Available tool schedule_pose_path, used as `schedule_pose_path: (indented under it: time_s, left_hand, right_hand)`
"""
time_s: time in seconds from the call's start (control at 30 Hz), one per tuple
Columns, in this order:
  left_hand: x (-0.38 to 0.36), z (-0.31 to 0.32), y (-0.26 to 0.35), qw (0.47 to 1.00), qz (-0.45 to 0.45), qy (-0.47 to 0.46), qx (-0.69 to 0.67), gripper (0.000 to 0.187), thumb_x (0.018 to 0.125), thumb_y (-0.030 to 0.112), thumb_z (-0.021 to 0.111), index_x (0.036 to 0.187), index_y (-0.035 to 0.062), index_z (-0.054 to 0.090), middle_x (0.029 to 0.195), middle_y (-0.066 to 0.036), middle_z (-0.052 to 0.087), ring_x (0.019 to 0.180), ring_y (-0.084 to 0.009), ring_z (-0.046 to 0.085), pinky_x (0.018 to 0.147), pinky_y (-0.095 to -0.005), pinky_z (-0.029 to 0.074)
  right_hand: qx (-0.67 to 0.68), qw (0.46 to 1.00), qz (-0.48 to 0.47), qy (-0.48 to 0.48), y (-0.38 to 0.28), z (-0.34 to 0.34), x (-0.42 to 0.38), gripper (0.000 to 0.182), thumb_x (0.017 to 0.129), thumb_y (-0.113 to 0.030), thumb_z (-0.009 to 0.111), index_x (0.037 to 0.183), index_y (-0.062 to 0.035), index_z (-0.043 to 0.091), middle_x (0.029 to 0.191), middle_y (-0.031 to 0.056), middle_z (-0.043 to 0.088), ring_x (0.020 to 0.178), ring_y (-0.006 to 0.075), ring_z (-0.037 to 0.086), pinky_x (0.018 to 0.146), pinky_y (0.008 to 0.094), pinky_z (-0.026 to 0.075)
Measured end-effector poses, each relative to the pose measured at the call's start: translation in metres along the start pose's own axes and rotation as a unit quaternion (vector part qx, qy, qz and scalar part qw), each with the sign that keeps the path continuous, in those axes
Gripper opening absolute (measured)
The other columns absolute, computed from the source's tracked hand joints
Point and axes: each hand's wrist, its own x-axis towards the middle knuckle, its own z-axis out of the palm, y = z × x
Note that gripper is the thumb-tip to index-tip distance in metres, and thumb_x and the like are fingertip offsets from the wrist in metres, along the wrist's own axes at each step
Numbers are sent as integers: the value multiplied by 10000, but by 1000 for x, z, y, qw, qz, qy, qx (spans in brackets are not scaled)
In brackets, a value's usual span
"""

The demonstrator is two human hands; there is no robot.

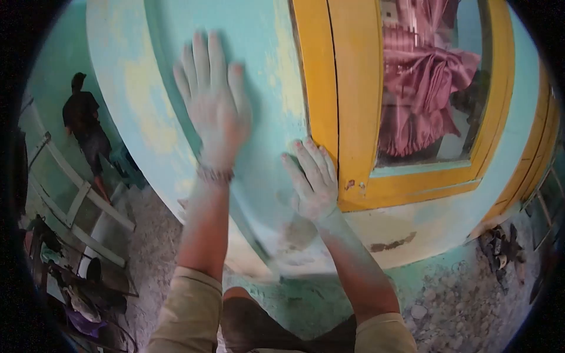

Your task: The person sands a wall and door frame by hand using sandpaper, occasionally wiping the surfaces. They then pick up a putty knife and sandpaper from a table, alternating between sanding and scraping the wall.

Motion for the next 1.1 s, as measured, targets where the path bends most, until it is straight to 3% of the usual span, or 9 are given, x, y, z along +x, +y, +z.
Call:
schedule_pose_path:
  time_s: [0.13, 0.27, 0.33, 0.43, 0.5, 0.63, 0.73, 0.93, 1.1]
  left_hand:
    - [48, 11, -4, 996, 29, 83, -4, 561, 945, 301, 507, 1428, 26, 434, 1463, -194, 441, 1362, -403, 368, 1151, -522, 230]
    - [-38, -12, 17, 1000, -9, -26, -13, 574, 943, 309, 490, 1445, 34, 431, 1499, -207, 393, 1380, -399, 359, 1156, -534, 227]
    - [-89, -21, 24, 994, -31, -94, -37, 561, 958, 263, 470, 1456, 15, 406, 1518, -234, 352, 1423, -412, 288, 1169, -535, 171]
    - [-90, -26, 22, 995, -6, -95, -11, 553, 964, 268, 452, 1454, 15, 410, 1518, -237, 350, 1417, -422, 292, 1167, -536, 176]
    - [-40, -17, 11, 997, 30, -71, 0, 555, 976, 289, 426, 1453, 6, 404, 1508, -240, 362, 1404, -428, 306, 1165, -536, 178]
    - [105, 22, -6, 993, -4, 110, 48, 524, 978, 299, 419, 1430, 36, 437, 1477, -195, 421, 1395, -369, 334, 1175, -509, 180]
    - [120, 39, -2, 985, -30, 166, 41, 519, 980, 285, 414, 1433, 33, 427, 1473, -186, 429, 1398, -362, 326, 1179, -499, 168]
    - [78, 19, 18, 996, -22, 72, 39, 516, 1008, 274, 378, 1463, 30, 394, 1538, -176, 344, 1414, -382, 308, 1182, -500, 148]
    - [20, -10, 29, 989, -70, -128, 12, 537, 1013, 269, 378, 1464, -23, 366, 1544, -248, 287, 1445, -460, 190, 1176, -558, 110]
  right_hand:
    - [7, 1000, 7, -4, -4, -5, 5, 368, 900, -120, 440, 1184, -71, 669, 1314, 167, 590, 1269, 343, 529, 1062, 486, 395]
    - [10, 1000, 11, -4, -4, -5, 3, 374, 898, -116, 438, 1195, -74, 661, 1330, 163, 576, 1274, 344, 524, 1060, 494, 394]
    - [5, 1000, 16, -5, -7, -4, 3, 380, 894, -115, 440, 1203, -75, 657, 1338, 166, 568, 1279, 346, 518, 1064, 496, 390]
    - [7, 1000, 14, -23, -7, -8, 2, 388, 887, -111, 447, 1214, -77, 653, 1345, 169, 562, 1286, 347, 512, 1071, 497, 385]
    - [1, 1000, 9, -30, -1, -10, 0, 390, 882, -108, 453, 1216, -79, 653, 1349, 171, 560, 1291, 346, 509, 1073, 495, 384]
    - [3, 1000, 11, -21, -5, -9, -5, 385, 870, -93, 469, 1202, -87, 663, 1340, 168, 569, 1290, 342, 512, 1076, 486, 383]
    - [6, 1000, 15, -6, -2, -7, -7, 369, 869, -84, 475, 1179, -90, 676, 1314, 165, 589, 1274, 338, 529, 1073, 481, 386]
    - [38, 998, 41, -9, -1, -10, -8, 320, 868, -86, 500, 1115, -84, 704, 1288, 163, 607, 1240, 339, 557, 1026, 474, 411]
    - [73, 987, 131, -65, -24, -22, 3, 301, 851, -50, 544, 1104, -63, 706, 1318, 197, 571, 1192, 401, 573, 953, 493, 453]
